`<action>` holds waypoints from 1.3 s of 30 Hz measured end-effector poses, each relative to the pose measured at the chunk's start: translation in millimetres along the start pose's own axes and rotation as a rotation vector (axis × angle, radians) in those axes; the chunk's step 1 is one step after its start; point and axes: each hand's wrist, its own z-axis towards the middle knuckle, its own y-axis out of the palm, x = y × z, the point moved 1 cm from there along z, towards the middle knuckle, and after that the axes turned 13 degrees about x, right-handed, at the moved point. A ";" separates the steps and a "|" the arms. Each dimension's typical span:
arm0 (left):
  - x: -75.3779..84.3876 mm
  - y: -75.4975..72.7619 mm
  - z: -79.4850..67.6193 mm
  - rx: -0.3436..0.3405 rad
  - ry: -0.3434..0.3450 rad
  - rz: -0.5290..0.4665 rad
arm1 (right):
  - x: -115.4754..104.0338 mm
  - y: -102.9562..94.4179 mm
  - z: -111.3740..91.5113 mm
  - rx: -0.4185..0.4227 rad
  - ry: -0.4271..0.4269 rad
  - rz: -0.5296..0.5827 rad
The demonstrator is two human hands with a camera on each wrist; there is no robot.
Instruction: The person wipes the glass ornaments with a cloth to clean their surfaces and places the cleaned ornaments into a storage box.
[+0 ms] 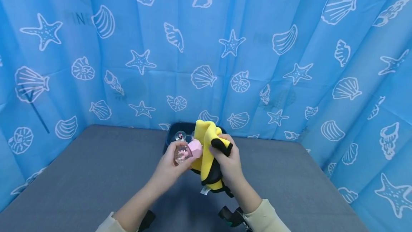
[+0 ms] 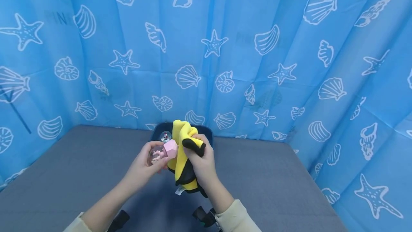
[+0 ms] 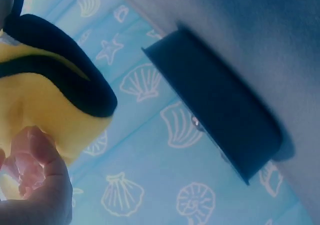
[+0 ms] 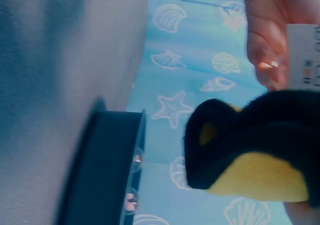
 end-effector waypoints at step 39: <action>-3.8 -0.2 -1.9 0.046 0.114 0.108 | -2.2 2.8 3.4 -0.029 -0.022 -0.128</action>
